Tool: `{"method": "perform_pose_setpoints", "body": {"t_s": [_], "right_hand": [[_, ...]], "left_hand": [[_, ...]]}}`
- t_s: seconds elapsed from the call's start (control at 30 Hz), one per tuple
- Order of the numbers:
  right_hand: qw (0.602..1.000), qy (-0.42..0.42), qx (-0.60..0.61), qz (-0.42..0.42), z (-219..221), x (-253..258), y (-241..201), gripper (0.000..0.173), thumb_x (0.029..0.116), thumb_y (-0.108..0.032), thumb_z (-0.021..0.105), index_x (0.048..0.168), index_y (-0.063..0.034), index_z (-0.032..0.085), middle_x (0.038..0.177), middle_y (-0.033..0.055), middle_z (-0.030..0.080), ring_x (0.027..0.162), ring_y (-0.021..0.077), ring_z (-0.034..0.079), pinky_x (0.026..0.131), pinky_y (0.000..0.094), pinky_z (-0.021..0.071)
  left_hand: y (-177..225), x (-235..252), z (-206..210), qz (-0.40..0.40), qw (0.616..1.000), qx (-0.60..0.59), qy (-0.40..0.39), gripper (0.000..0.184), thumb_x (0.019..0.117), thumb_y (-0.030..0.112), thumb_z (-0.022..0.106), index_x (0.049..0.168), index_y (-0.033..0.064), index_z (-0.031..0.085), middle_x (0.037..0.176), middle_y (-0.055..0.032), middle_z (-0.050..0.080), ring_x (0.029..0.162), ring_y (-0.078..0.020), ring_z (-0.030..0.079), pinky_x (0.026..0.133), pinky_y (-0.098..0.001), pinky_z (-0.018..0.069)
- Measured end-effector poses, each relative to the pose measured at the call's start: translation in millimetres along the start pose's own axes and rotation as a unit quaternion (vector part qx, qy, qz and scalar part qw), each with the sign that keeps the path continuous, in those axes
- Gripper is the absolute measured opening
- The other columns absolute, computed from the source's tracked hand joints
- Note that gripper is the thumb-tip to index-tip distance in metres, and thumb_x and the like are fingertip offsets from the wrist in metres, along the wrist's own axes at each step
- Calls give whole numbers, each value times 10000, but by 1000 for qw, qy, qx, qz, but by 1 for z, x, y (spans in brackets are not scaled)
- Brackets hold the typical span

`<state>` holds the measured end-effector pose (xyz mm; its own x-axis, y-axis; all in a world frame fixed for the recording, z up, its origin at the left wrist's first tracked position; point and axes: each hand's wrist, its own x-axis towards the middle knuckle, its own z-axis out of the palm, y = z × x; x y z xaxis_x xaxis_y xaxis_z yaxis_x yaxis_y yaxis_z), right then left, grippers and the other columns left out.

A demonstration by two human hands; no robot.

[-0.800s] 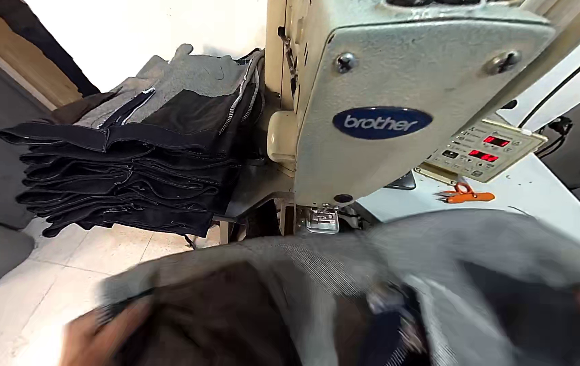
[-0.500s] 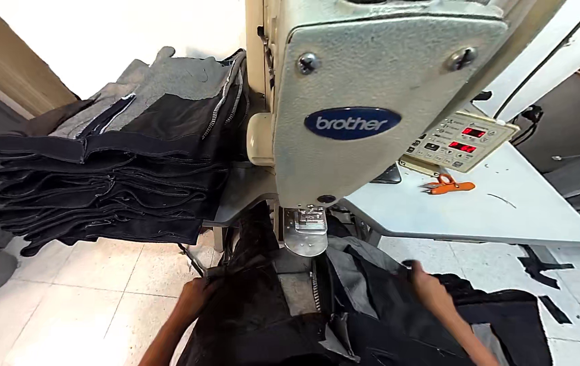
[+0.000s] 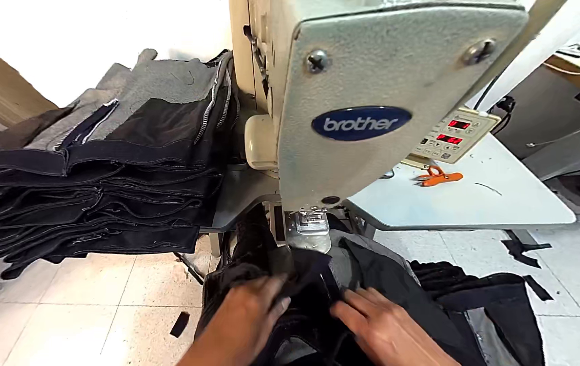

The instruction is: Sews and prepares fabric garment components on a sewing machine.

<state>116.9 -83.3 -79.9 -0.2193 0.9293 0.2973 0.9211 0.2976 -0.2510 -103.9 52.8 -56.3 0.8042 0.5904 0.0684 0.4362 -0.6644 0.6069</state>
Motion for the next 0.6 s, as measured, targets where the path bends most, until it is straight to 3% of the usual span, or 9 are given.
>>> {"method": "perform_pose_setpoints", "body": {"t_s": [0.1, 0.2, 0.27, 0.37, 0.47, 0.5, 0.53, 0.57, 0.6], "right_hand": [[999, -15, 38, -20, 4, -13, -9, 127, 927, 7, 601, 952, -54, 710, 831, 130, 691, 771, 291, 703, 685, 392, 589], [995, 62, -44, -71, 11, -12, -19, 207, 987, -30, 511, 902, -91, 690, 738, 58, 655, 670, 213, 648, 620, 307, 542], [987, 101, -87, -87, 12, -15, -23, 226, 989, -45, 508, 892, -110, 701, 757, 37, 683, 708, 191, 662, 658, 287, 542], [970, 156, -145, -115, 18, -25, -22, 195, 1019, -108, 498, 907, -166, 648, 894, 30, 614, 866, 199, 568, 854, 297, 439], [978, 100, -130, -127, 20, -24, -24, 187, 1061, -125, 458, 981, -173, 620, 1290, 55, 645, 1326, 243, 526, 1177, 412, 317], [983, 62, -114, -127, 18, -19, -22, 203, 1066, -110, 446, 982, -159, 624, 1351, 58, 637, 1384, 253, 500, 1194, 457, 307], [985, 44, -101, -130, 15, -11, -19, 209, 1051, -83, 468, 951, -135, 644, 1244, 66, 691, 1276, 253, 601, 1114, 460, 428], [987, 45, -84, -130, 10, -1, -13, 201, 1026, -56, 495, 906, -111, 646, 1056, 79, 721, 1037, 240, 706, 917, 413, 569], [988, 57, -61, -129, 5, 10, -4, 178, 1005, -43, 498, 889, -90, 625, 936, 104, 695, 833, 244, 706, 705, 376, 592]], "left_hand": [[-7, 7, -15, -20, 998, -63, -17, 392, 1001, 353, 606, 1126, 6, 738, 1024, -147, 746, 952, -287, 732, 858, -518, 582], [15, 12, -3, 9, 992, -51, -114, 324, 1007, 252, 606, 1260, 92, 731, 1089, -195, 719, 1036, -381, 697, 884, -587, 554], [29, 11, 7, 10, 976, -24, -215, 325, 1013, 198, 601, 1313, 123, 703, 1112, -221, 699, 1072, -425, 669, 883, -603, 537], [30, 4, 20, 49, 967, -4, -249, 312, 979, 104, 617, 1272, 71, 716, 1090, -246, 684, 1060, -446, 661, 866, -586, 546], [26, -4, 30, 94, 972, -22, -216, 202, 920, 43, 657, 1088, -29, 744, 1104, -268, 695, 1080, -449, 669, 915, -562, 548], [26, -7, 31, 91, 975, -27, -199, 190, 906, 40, 670, 1059, -47, 741, 1115, -275, 695, 1093, -446, 670, 934, -550, 547], [24, -8, 29, 67, 980, -35, -185, 205, 907, 43, 671, 1067, -69, 730, 1122, -279, 684, 1101, -440, 663, 954, -539, 540], [22, -10, 21, 31, 986, -36, -160, 251, 913, 58, 679, 1122, -72, 722, 1129, -270, 677, 1097, -427, 659, 962, -535, 537], [18, -13, 9, -6, 993, -18, -115, 323, 909, 83, 706, 1210, -34, 717, 1178, -244, 684, 1127, -410, 660, 984, -544, 535]]}}
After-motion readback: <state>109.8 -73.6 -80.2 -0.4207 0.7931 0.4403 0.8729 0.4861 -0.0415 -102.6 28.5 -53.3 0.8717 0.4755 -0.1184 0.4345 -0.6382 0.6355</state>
